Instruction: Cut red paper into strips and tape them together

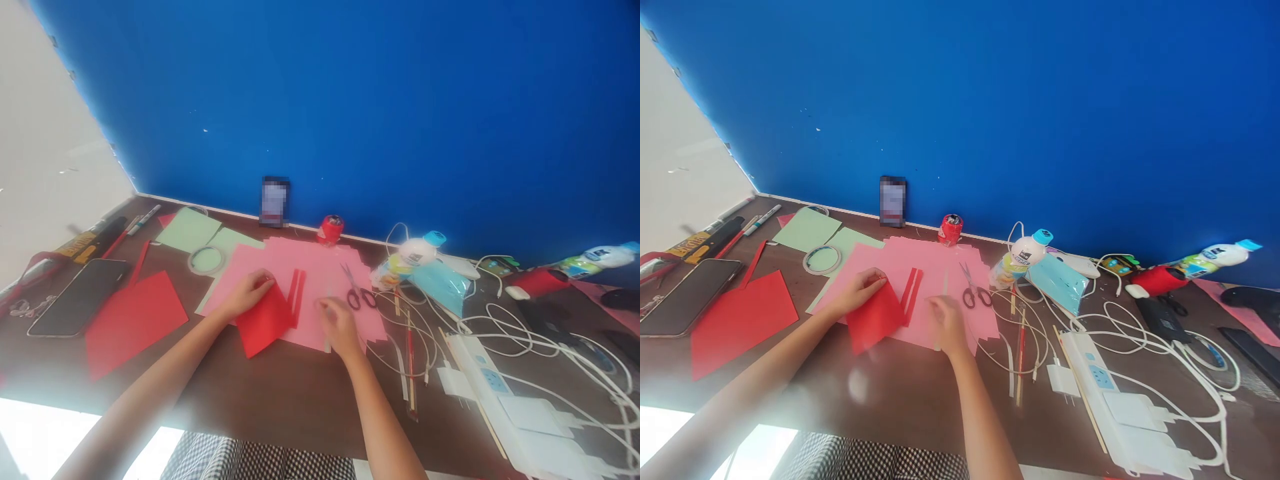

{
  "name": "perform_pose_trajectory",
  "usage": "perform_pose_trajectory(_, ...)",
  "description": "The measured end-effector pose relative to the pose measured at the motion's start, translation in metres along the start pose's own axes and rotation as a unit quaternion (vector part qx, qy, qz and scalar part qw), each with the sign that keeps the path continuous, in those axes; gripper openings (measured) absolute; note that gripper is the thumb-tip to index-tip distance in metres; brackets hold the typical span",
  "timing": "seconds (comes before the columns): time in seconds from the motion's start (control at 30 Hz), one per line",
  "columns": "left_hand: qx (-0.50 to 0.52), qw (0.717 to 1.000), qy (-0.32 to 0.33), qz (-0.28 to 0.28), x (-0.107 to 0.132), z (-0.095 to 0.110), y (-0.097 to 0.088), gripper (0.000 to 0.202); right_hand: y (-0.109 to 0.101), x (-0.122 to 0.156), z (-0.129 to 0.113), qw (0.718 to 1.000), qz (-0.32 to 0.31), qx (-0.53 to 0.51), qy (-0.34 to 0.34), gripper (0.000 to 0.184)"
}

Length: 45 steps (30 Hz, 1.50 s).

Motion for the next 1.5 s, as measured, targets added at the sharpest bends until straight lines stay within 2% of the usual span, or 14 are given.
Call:
perform_pose_trajectory(0.07, -0.080, 0.996, 0.039, -0.007, -0.002, -0.004, -0.004, 0.028, -0.014, -0.003, 0.015, 0.987, 0.116, 0.113, 0.016, 0.023)
perform_pose_trajectory(0.13, -0.161, 0.985, 0.066, -0.007, -0.003, -0.008, -0.006, 0.028, -0.025, -0.005, 0.031, 0.959, 0.166, 0.211, 0.088, 0.027)
perform_pose_trajectory(0.23, -0.283, 0.954, 0.102, 0.014, -0.003, -0.012, -0.005, 0.029, -0.032, -0.005, 0.045, 0.920, 0.157, 0.303, 0.195, 0.032)
perform_pose_trajectory(0.33, -0.377, 0.918, 0.116, 0.048, -0.002, -0.009, -0.002, 0.029, -0.034, -0.005, 0.049, 0.908, 0.125, 0.319, 0.239, 0.034)
perform_pose_trajectory(0.47, -0.383, 0.919, 0.093, -0.018, 0.001, -0.005, 0.001, 0.031, -0.039, -0.005, 0.055, 0.914, 0.104, 0.289, 0.263, 0.033)
perform_pose_trajectory(0.6, -0.353, 0.929, 0.083, -0.075, 0.005, -0.003, 0.002, 0.033, -0.044, -0.002, 0.061, 0.926, 0.106, 0.277, 0.233, 0.028)
perform_pose_trajectory(0.73, -0.347, 0.929, 0.110, -0.072, 0.007, 0.000, 0.007, 0.033, -0.041, 0.000, 0.060, 0.940, 0.127, 0.259, 0.181, 0.030)
perform_pose_trajectory(0.87, -0.345, 0.927, 0.123, -0.074, 0.012, -0.006, 0.013, 0.040, -0.034, -0.001, 0.052, 0.961, 0.201, 0.137, 0.134, 0.043)
perform_pose_trajectory(0.93, -0.345, 0.928, 0.112, -0.086, 0.013, -0.014, 0.015, 0.050, -0.030, -0.002, 0.047, 0.965, 0.211, 0.058, 0.142, 0.049)
perform_pose_trajectory(1.03, -0.344, 0.931, 0.093, -0.084, 0.012, -0.028, 0.014, 0.058, -0.021, -0.006, 0.038, 0.969, 0.177, -0.039, 0.170, 0.055)
perform_pose_trajectory(1.17, -0.350, 0.932, 0.080, -0.052, 0.006, -0.040, 0.012, 0.073, 0.000, -0.013, 0.020, 0.978, 0.087, -0.117, 0.147, 0.048)
perform_pose_trajectory(1.27, -0.355, 0.931, 0.077, -0.041, 0.002, -0.044, 0.013, 0.084, 0.017, -0.019, 0.005, 0.986, 0.035, -0.109, 0.120, 0.041)
perform_pose_trajectory(1.4, -0.358, 0.931, 0.073, -0.024, 0.001, -0.046, 0.014, 0.088, 0.033, -0.034, -0.018, 0.995, 0.000, -0.075, 0.070, 0.031)
perform_pose_trajectory(1.5, -0.356, 0.931, 0.074, -0.021, 0.001, -0.045, 0.014, 0.088, 0.044, -0.047, -0.030, 0.994, -0.020, -0.089, 0.057, 0.035)
Point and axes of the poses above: each hand's wrist, its own x-axis away from the middle knuckle, its own y-axis out of the palm, z = x × y, the point moved 3 cm from there along -x, towards the middle knuckle, and after that the axes turned 3 degrees about -z, right-handed, at the moved point
